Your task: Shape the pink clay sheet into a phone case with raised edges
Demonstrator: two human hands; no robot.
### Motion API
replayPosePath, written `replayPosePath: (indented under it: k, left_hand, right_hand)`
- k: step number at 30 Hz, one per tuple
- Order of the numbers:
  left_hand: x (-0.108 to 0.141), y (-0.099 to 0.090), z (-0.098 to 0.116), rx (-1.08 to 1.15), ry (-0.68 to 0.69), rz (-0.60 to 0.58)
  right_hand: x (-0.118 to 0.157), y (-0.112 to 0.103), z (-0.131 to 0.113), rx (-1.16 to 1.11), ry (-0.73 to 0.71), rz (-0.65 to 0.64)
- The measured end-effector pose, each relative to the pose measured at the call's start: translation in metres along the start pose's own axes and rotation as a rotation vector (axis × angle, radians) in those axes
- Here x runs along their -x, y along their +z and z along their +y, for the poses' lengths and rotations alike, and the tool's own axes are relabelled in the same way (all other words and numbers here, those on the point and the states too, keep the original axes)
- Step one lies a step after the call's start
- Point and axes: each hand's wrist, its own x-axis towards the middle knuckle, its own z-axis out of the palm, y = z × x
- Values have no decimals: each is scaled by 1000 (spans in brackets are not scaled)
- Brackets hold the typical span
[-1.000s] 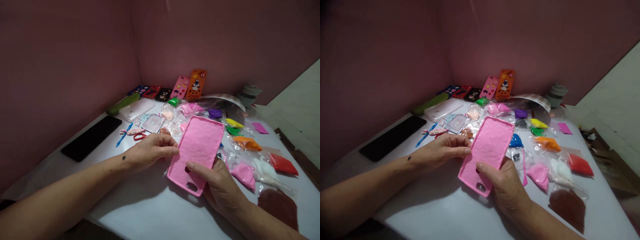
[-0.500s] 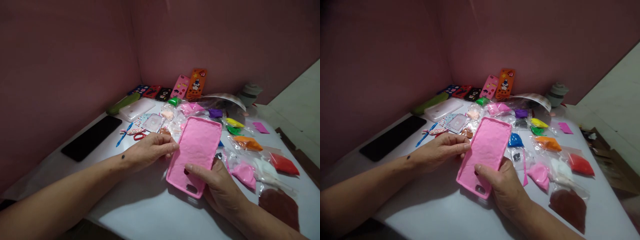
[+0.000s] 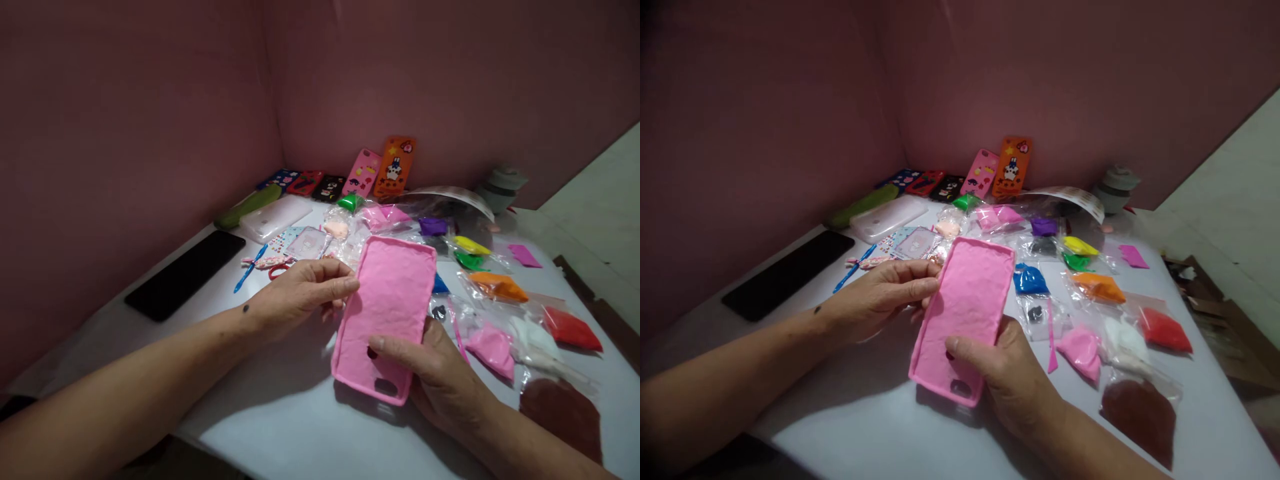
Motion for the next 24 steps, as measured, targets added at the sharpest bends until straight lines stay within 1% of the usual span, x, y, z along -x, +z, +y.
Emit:
replayPosePath:
  k: [7, 12, 15, 19, 24]
  left_hand:
    - [2, 0, -1, 59, -12, 43]
    - [2, -1, -1, 103, -18, 31]
    - [2, 0, 0, 130, -22, 6]
    - [1, 0, 1, 177, -50, -52]
    - [0, -3, -1, 243, -165, -157]
  right_hand:
    - [0, -2, -1, 19, 45, -8]
    - [0, -1, -2, 12, 50, 5]
    - [-2, 1, -3, -50, 57, 20]
    - [-4, 2, -5, -190, 28, 52]
    - [-6, -1, -6, -279, 53, 196]
